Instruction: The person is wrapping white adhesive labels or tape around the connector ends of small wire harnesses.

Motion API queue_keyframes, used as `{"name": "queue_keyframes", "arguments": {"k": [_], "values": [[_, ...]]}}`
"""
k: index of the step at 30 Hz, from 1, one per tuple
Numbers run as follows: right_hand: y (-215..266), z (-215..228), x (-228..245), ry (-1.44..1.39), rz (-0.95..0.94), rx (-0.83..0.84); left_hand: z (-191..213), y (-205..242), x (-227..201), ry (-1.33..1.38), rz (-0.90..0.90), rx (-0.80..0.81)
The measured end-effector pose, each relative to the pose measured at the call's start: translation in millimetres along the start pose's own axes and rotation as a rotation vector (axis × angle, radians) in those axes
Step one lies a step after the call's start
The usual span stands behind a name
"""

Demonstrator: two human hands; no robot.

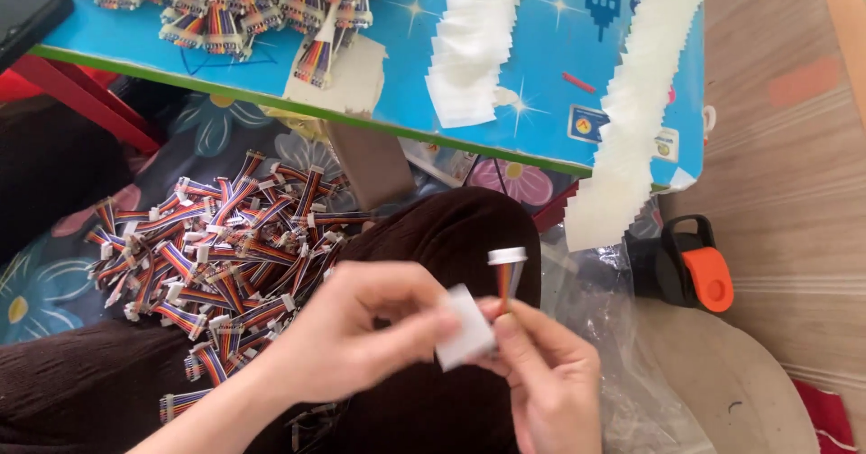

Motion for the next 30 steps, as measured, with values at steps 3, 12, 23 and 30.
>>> {"name": "queue_keyframes", "arguments": {"k": [3, 12, 23, 30], "values": [[6.3, -15.0, 12.2, 0.181, 0.060, 0.041, -9.8, -5.3, -7.1, -0.155, -0.047, -0.009], [12.5, -39.4, 38.4, 0.277, 0.098, 0.174, -3.9, -11.1, -20.7, -0.317, -0.131, -0.068], [6.1, -21.1, 1.4, -0.037, 0.098, 0.104, 8.7, -12.7, 10.0, -0.122, 0.137, -0.306], [14.1, -22.8, 44.9, 0.690, 0.426, -0.047, 9.6, 7.1, 51.0, 0.310, 0.619, 0.291]]}}
Point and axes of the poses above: each hand's wrist, its own y-axis away from the middle knuckle, its own z-axis out of the back of the hand, x = y × z, the point moved 7 cm from there along -y, towards the middle knuckle, and after that the axes turned 12 degrees about y, right-handed, at the moved point
